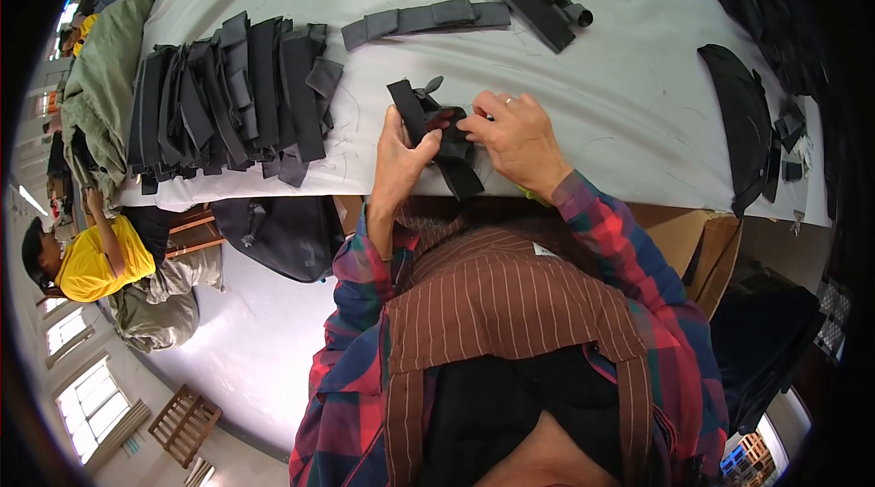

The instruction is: Trimming excess threads from fabric strips using thread nippers in a manufacturing setting.

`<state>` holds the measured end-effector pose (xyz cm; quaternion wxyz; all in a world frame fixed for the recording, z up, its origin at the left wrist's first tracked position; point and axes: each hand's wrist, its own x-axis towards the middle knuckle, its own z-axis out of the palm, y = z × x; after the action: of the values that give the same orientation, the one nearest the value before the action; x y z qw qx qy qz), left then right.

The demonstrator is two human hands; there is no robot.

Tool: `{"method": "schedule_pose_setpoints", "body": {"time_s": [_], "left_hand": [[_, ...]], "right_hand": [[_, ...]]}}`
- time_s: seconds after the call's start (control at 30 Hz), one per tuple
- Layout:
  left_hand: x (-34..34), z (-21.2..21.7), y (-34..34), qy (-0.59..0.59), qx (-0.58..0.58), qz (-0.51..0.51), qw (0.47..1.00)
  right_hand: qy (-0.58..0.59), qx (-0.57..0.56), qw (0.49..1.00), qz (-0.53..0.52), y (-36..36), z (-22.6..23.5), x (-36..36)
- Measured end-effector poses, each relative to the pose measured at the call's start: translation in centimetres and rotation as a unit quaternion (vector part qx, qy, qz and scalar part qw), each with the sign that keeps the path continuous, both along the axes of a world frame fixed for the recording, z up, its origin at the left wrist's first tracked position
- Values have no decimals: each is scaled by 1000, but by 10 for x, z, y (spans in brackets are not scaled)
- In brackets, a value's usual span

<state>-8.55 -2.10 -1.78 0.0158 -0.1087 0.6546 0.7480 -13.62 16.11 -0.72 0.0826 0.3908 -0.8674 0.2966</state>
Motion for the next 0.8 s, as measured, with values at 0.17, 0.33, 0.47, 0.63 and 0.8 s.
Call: {"method": "schedule_pose_setpoints", "body": {"time_s": [0.17, 0.33, 0.47, 0.63, 0.8], "left_hand": [[1, 7, 2, -7, -31, 1, 999], [3, 4, 0, -5, -31, -2, 1000], [1, 6, 2, 5, -16, 8, 1000], [1, 4, 0, -4, -21, 8, 1000], [0, 6, 1, -10, -25, 5, 1000]], "right_hand": [[50, 49, 997, 17, -7, -5, 0], [49, 47, 997, 23, -8, -6, 0], [55, 9, 998, 37, -8, -8, -3], [47, 11, 998, 32, -9, -9, -1], [46, 22, 998, 27, -10, -8, -1]]}}
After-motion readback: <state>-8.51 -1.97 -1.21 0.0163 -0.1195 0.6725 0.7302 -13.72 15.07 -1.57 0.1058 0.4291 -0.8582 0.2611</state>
